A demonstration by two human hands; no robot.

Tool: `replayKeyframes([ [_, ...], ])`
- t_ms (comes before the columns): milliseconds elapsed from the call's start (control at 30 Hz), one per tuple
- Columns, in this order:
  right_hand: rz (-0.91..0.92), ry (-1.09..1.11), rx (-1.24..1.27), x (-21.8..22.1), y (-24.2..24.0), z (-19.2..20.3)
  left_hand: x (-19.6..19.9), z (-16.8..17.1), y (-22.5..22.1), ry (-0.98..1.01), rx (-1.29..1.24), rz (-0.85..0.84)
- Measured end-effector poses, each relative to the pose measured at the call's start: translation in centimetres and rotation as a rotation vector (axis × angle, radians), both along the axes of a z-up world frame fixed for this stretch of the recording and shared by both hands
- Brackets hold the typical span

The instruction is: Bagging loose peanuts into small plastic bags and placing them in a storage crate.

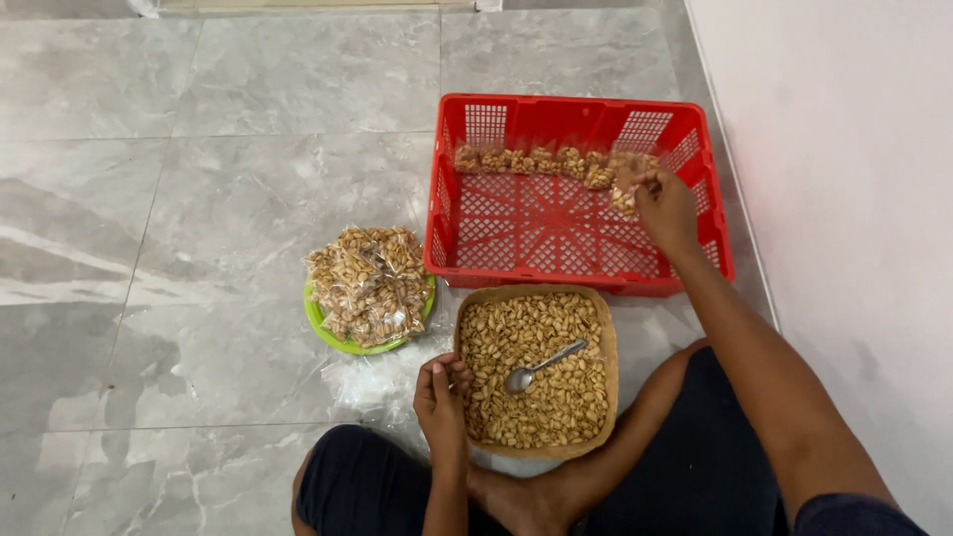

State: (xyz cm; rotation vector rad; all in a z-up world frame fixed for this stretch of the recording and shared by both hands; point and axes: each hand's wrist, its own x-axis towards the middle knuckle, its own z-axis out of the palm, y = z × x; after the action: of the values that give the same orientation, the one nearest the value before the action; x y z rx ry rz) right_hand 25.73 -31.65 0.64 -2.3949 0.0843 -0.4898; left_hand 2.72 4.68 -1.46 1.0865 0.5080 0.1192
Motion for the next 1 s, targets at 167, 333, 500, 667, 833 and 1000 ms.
replayKeyframes([
  [167, 0.054, 0.054, -0.032, 3.9, 1.5, -0.6, 0.6, -0.9, 0.4, 0.041, 0.074, -0.004],
  [333, 0.088, 0.158, -0.194, 8.5, 2.5, -3.7, 1.2, -2.1, 0.6, 0.064, 0.08, 0.011],
  [500, 0.034, -0.027, -0.491, 13.1, 2.0, -9.8, 1.9, -1.4, 0.2, 0.116, 0.163, -0.005],
  [667, 0.04, 0.043, -0.437, 14.2, 2.1, -11.3, 2.3, -1.1, 0.0, 0.109, 0.188, -0.02],
  [833, -0.003, 0.073, -0.429, 14.3, 2.3, -11.0, 2.4, -0.7, -0.1, 0.132, 0.228, -0.011],
  [1000, -0.019, 0.055, -0.431, 14.3, 2.0, -10.3, 2.2, -0.6, -0.2, 0.101, 0.371, -0.102],
])
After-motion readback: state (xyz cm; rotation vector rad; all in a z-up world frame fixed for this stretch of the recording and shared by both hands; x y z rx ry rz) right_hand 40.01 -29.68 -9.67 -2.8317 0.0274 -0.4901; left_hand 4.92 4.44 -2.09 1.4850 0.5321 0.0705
